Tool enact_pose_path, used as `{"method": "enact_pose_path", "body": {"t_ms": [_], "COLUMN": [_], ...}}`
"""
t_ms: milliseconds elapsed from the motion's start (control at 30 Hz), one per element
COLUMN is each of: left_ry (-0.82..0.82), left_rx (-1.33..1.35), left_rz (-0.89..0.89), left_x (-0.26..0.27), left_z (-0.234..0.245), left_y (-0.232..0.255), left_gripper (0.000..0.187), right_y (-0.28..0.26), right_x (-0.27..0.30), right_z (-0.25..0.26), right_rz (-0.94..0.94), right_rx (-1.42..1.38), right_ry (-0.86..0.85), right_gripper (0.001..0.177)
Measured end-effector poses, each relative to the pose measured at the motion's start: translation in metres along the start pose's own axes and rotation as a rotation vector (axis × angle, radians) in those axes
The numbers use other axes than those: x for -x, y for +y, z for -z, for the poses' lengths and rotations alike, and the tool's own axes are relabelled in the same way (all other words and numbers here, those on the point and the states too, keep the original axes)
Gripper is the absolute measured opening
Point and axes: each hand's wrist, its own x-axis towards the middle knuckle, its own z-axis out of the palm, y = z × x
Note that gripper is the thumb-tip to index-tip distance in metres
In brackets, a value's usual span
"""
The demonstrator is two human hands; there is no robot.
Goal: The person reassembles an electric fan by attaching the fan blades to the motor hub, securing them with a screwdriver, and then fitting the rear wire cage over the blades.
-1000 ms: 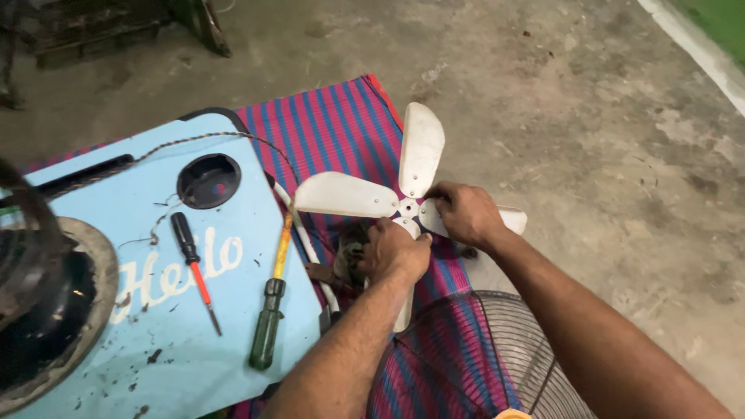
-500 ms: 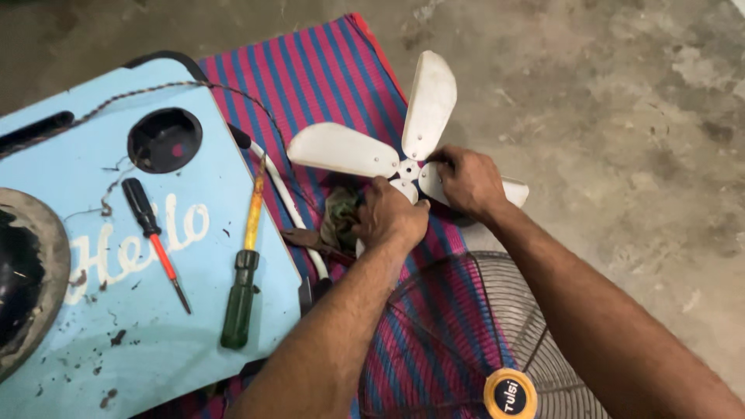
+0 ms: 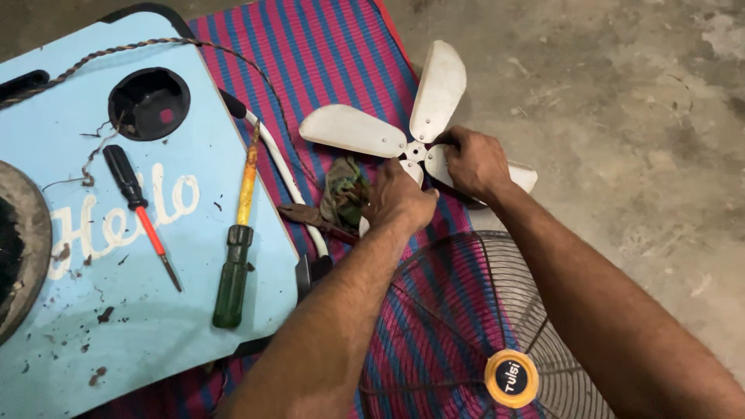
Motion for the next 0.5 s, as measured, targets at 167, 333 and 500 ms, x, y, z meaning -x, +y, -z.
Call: {"method": "enact_pose_path", "body": {"t_ms": [167,333,500], "left_ry": [-0.043,-0.064,-0.013], "left_rx": [-0.077,-0.113,-0.129], "left_rz": [-0.025,-0.049,-0.107], "left_x": [0.000,0.006,0.017], "left_z": [-0.003,0.000,0.007], "left_y": [0.000,0.001,0.006], "left_gripper": [0.106,0.103,0.092], "right_y": [0.005,0.015,0.018], "right_x": [0.000,-0.002,-0.002], "right_z": [-0.005,-0.013,-0.013], "right_rz": [-0.006,0.065,0.107], "right_rx": [0.012,0.038,0.070], "right_ry": [-0.022,-0.002,0.050], "right_gripper": [0.032,0.030,0.029]}}
